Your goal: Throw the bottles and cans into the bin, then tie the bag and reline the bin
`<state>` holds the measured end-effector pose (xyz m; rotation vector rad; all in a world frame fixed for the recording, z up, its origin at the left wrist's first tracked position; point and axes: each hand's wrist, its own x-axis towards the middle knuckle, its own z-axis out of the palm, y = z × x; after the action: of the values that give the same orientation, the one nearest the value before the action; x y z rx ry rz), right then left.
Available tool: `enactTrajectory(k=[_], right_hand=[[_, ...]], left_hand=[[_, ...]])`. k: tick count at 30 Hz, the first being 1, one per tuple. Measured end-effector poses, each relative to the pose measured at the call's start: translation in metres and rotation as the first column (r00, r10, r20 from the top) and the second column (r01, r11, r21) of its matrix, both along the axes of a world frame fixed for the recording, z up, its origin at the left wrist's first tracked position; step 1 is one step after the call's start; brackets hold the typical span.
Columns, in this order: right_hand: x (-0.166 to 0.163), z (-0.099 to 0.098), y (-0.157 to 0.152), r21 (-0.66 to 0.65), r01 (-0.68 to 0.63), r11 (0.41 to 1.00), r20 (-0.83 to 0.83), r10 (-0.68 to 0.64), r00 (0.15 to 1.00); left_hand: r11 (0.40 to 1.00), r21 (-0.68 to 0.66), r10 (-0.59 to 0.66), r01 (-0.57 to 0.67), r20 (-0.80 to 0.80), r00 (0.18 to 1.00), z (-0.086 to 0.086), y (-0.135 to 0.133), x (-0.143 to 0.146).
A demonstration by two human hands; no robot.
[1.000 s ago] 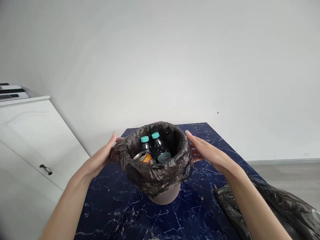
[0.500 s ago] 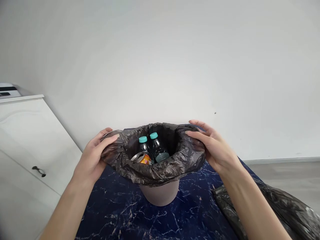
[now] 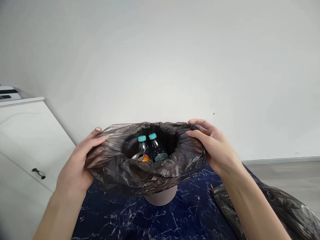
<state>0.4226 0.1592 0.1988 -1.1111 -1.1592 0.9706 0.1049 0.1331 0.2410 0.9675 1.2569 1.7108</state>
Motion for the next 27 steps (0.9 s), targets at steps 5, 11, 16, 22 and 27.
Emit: enactTrajectory(k=[5,11,16,22,27], right_hand=[[-0.006,-0.001,0.002,-0.125,-0.016,0.992,-0.051,0.010,0.999],[-0.006,-0.010,0.006,-0.145,-0.059,0.988,0.111,0.075,0.991],[-0.005,-0.013,0.006,-0.158,-0.076,0.985,0.199,0.107,0.974],[-0.006,-0.011,0.004,-0.130,-0.047,0.990,0.271,0.081,0.959],[-0.002,-0.008,0.003,-0.139,-0.106,0.985,0.213,0.134,0.968]], left_hand=[[0.997,-0.034,-0.072,0.069,-0.085,0.994,-0.007,0.012,-0.006],[0.979,-0.167,-0.169,0.121,-0.314,0.934,-0.022,0.025,-0.011],[0.958,-0.237,-0.259,0.163,-0.465,0.846,-0.024,0.020,-0.008],[0.973,-0.197,-0.205,0.121,-0.495,0.844,-0.020,0.016,-0.003],[0.967,-0.225,-0.229,0.122,-0.550,0.803,-0.015,0.012,-0.007]])
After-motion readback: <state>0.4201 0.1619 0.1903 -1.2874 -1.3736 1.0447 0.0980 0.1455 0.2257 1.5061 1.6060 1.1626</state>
